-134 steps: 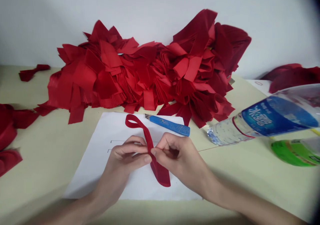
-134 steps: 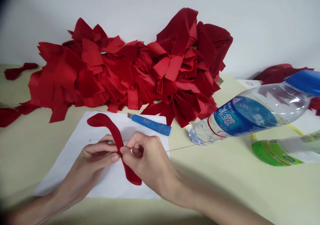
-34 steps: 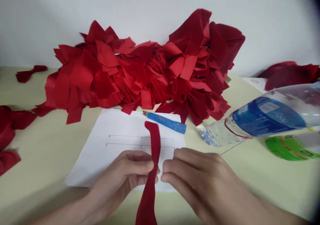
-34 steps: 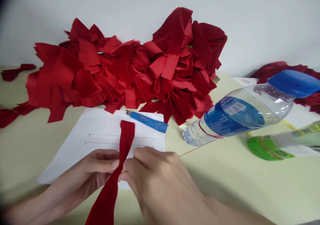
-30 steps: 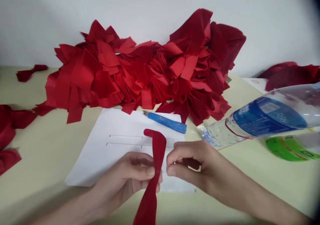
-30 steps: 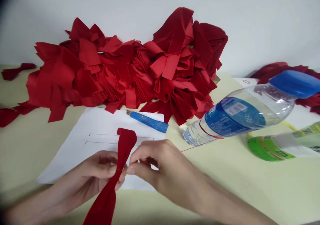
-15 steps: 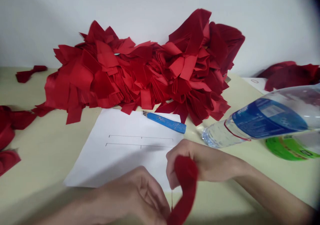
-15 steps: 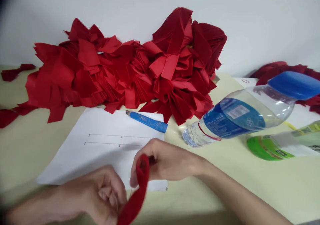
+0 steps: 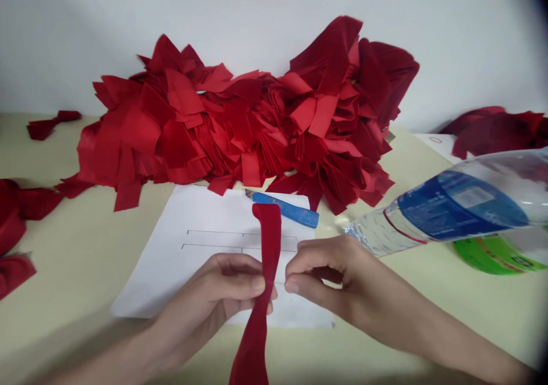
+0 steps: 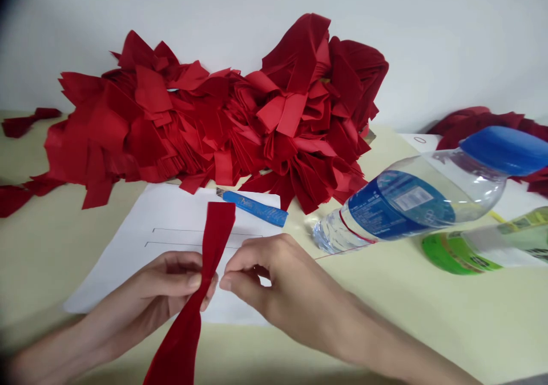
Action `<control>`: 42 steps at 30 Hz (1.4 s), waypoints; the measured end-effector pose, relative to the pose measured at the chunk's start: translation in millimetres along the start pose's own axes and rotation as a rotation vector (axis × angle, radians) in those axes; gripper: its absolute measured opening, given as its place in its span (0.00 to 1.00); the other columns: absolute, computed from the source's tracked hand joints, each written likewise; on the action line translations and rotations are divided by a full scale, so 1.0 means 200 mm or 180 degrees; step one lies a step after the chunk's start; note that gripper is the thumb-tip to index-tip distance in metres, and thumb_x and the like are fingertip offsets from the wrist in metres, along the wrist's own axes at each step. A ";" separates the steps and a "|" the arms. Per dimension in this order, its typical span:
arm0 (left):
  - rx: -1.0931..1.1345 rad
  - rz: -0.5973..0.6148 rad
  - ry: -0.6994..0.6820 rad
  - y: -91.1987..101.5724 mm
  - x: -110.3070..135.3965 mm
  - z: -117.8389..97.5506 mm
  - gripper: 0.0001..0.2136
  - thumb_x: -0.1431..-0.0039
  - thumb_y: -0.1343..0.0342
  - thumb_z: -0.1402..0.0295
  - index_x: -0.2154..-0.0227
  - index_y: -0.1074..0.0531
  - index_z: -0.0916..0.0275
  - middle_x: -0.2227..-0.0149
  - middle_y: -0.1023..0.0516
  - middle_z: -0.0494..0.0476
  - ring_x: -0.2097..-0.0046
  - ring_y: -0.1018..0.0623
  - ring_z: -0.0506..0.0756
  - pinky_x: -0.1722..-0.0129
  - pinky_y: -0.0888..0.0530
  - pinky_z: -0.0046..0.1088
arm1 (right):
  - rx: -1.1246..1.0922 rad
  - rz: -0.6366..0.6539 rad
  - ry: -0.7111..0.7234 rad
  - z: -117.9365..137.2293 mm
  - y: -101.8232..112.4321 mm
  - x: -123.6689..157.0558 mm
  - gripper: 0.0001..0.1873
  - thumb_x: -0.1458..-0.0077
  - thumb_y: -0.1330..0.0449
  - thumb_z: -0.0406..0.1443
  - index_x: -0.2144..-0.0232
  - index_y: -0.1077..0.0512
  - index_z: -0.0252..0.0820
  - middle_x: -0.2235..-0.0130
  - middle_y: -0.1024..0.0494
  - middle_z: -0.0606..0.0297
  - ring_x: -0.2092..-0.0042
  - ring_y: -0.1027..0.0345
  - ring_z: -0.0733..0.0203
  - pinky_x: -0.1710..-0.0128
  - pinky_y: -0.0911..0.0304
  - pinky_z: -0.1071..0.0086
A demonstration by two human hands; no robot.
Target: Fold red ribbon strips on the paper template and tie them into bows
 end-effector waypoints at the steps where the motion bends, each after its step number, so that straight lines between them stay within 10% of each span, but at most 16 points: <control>1: 0.0006 0.0111 -0.0023 -0.01 0.00 0.00 0.02 0.50 0.38 0.73 0.72 0.24 0.66 0.73 0.23 0.55 0.69 0.26 0.49 0.65 0.31 0.23 | -0.0162 0.0079 -0.0120 -0.03 0.00 -0.01 0.10 0.42 0.45 0.35 0.72 0.26 0.40 0.74 0.29 0.71 0.74 0.42 0.71 0.75 0.47 0.76; 20: 0.0397 0.0955 -0.0285 -0.08 0.00 -0.01 0.03 0.49 0.41 0.75 0.74 0.23 0.65 0.75 0.25 0.52 0.71 0.29 0.48 0.67 0.35 0.23 | -0.1302 0.1253 -0.0641 -0.11 -0.01 -0.05 0.11 0.51 0.36 0.38 0.72 0.23 0.33 0.76 0.29 0.68 0.75 0.42 0.72 0.77 0.49 0.77; 29: -0.1086 0.0523 0.1280 -0.08 0.01 0.22 0.02 0.66 0.39 0.75 0.83 0.23 0.64 0.84 0.30 0.49 0.79 0.34 0.47 0.76 0.40 0.24 | -0.0589 0.1662 -0.0212 -0.05 -0.06 -0.09 0.06 0.50 0.41 0.30 0.73 0.23 0.34 0.78 0.30 0.70 0.75 0.40 0.71 0.74 0.43 0.77; 36: -0.0507 -0.0300 0.0273 -0.01 -0.03 0.08 0.01 0.56 0.40 0.74 0.79 0.26 0.65 0.76 0.28 0.51 0.70 0.29 0.50 0.68 0.34 0.26 | 0.1474 0.0295 0.0520 0.13 -0.09 -0.02 0.08 0.49 0.45 0.26 0.77 0.28 0.36 0.73 0.27 0.66 0.72 0.38 0.67 0.72 0.48 0.72; 42: 0.0120 0.0439 -0.0087 -0.02 -0.03 0.00 0.03 0.49 0.41 0.73 0.73 0.24 0.68 0.74 0.25 0.55 0.71 0.27 0.49 0.67 0.33 0.23 | 0.0065 -0.0076 -0.0027 0.02 0.00 0.01 0.09 0.44 0.44 0.32 0.75 0.27 0.39 0.77 0.31 0.71 0.76 0.44 0.72 0.77 0.48 0.77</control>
Point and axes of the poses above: each hand's wrist, its own x-axis away from the middle knuckle, its own y-axis out of the back of the hand, z = x × y, the point moved 5 cm from there along -x, towards the middle knuckle
